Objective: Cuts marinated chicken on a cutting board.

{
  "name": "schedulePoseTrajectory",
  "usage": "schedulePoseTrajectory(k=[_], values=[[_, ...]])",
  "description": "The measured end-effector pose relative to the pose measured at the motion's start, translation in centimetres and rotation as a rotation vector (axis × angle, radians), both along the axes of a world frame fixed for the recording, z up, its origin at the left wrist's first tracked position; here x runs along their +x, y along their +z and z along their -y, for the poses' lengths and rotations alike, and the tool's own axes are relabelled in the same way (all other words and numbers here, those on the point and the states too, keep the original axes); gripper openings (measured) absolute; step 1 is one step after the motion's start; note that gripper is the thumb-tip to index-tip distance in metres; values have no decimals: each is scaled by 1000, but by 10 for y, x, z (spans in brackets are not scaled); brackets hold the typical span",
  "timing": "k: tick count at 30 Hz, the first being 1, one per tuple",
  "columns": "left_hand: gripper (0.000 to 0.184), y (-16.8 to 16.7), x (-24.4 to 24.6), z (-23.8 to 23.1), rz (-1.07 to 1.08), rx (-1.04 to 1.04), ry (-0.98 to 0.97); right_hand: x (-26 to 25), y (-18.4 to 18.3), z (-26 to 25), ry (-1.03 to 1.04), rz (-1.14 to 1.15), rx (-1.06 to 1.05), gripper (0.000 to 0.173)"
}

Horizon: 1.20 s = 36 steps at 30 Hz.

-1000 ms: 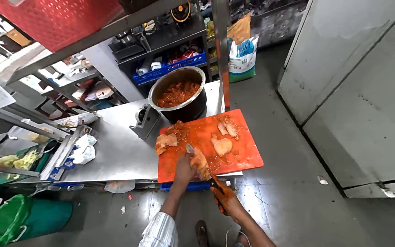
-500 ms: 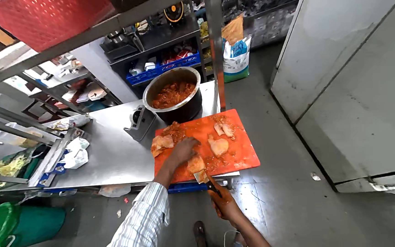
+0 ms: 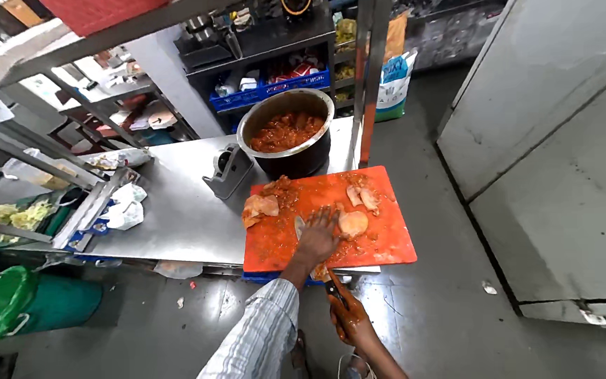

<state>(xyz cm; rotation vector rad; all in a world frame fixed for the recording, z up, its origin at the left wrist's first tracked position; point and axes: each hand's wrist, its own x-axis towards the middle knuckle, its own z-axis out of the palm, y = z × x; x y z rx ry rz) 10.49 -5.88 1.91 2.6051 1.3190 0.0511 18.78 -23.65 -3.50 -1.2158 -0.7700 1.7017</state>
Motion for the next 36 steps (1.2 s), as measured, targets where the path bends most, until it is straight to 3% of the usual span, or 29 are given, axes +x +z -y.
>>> schedulePoseTrajectory(k=[4, 9, 12, 17, 21, 26, 31, 34, 36], values=[[63, 19, -2, 12, 50, -15, 0, 0, -2, 1, -10, -10, -12, 61], [66, -33, -25, -23, 231, 40, -140, 0, -2, -1, -20, -50, -18, 61], [65, -18, -49, -5, 168, 56, -147, 2, -2, 0, -16, -57, -12, 61], [53, -34, -54, -4, 153, 49, -191, -4, 2, -2, -41, -32, -43, 60], [53, -35, -50, -8, 85, 38, -192, 0, 8, 20, -7, 32, -44, 61], [56, -46, -53, -20, 62, 83, -232, 1, 2, 4, 24, 37, -29, 60], [55, -41, -55, -18, 121, 111, -280, 8, 7, 14, 49, 16, -37, 62], [55, -28, -58, -18, 58, 19, -289, 0, 5, 5, 70, 5, -43, 60], [56, -35, -60, -20, 89, 87, -306, 5, 9, 17, 79, 15, -45, 62]])
